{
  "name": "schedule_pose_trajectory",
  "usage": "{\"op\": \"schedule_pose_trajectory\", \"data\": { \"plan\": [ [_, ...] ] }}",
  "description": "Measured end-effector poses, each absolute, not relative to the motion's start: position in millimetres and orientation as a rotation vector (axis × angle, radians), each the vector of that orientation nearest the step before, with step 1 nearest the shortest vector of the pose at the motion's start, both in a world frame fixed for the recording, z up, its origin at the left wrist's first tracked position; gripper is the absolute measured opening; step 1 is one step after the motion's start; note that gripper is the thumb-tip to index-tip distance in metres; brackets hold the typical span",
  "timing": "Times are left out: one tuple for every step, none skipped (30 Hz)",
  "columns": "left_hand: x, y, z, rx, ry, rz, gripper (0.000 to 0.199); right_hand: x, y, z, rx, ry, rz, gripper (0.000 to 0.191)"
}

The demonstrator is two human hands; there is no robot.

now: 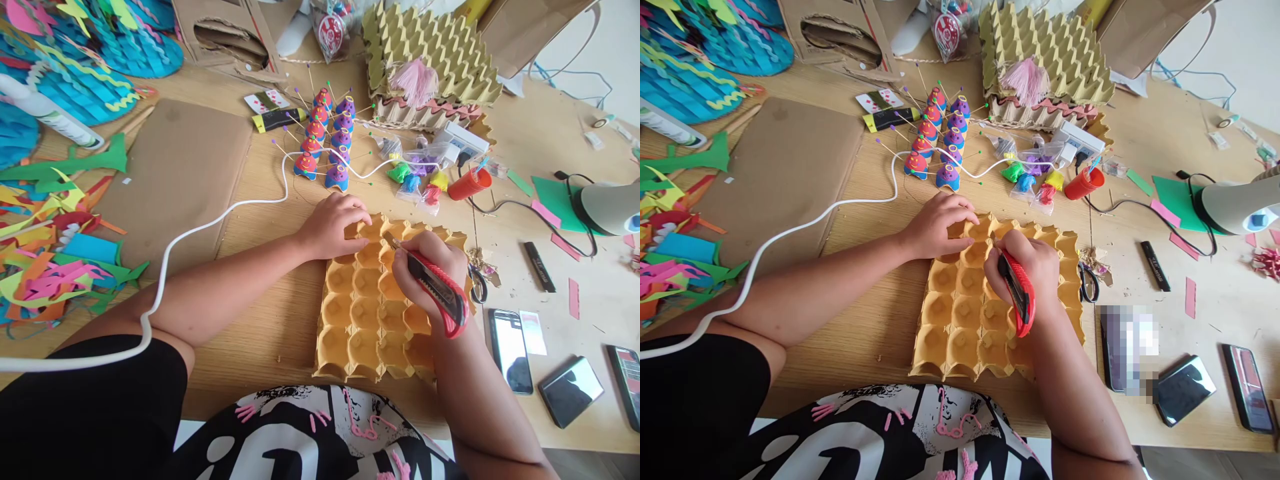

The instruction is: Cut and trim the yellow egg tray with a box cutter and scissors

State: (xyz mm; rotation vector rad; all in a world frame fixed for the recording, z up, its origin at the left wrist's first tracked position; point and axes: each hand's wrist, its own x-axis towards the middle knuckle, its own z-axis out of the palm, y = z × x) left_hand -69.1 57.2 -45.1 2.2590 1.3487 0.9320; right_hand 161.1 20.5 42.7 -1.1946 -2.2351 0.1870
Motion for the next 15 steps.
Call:
{"op": "schedule_pose_trajectory", "data": {
  "plan": [
    [-69,57,-45,2.258,1.348,0.93,0.038,161,20,44,-1.207,-2.239,0.201,0.014],
    [-69,57,-45,2.257,1.347,0.928,0.038,160,21,45,-1.222,-2.245,0.231,0.012],
    [-69,57,-46,2.257,1.347,0.927,0.037,160,21,47,-1.237,-2.239,0.268,0.01],
    [-69,57,-46,2.258,1.349,0.929,0.037,160,21,48,-1.248,-2.216,0.303,0.009],
    [-69,57,-46,2.26,1.353,0.934,0.036,161,22,50,-1.257,-2.184,0.33,0.008],
    [-69,57,-45,2.262,1.358,0.941,0.036,161,23,52,-1.26,-2.142,0.34,0.009],
    [-70,57,-44,2.264,1.36,0.951,0.035,161,23,53,-1.261,-2.1,0.336,0.009],
    [-70,57,-43,2.27,1.353,0.964,0.033,162,24,53,-1.264,-2.058,0.319,0.01],
    [-71,56,-41,2.277,1.332,0.985,0.03,162,24,54,-1.267,-2.027,0.297,0.012],
    [-71,56,-39,2.283,1.295,1.011,0.027,162,24,53,-1.27,-2.009,0.276,0.012],
    [-72,56,-37,2.288,1.245,1.034,0.024,162,24,53,-1.266,-1.999,0.258,0.014],
    [-72,55,-35,2.284,1.187,1.057,0.023,162,24,52,-1.257,-1.992,0.24,0.015],
    [-72,55,-33,2.272,1.137,1.063,0.022,162,24,51,-1.251,-1.99,0.228,0.015],
    [-72,55,-32,2.259,1.096,1.063,0.022,162,23,50,-1.246,-1.993,0.22,0.015],
    [-72,55,-31,2.249,1.071,1.057,0.02,162,23,49,-1.239,-2.0,0.212,0.015]
  ]
}}
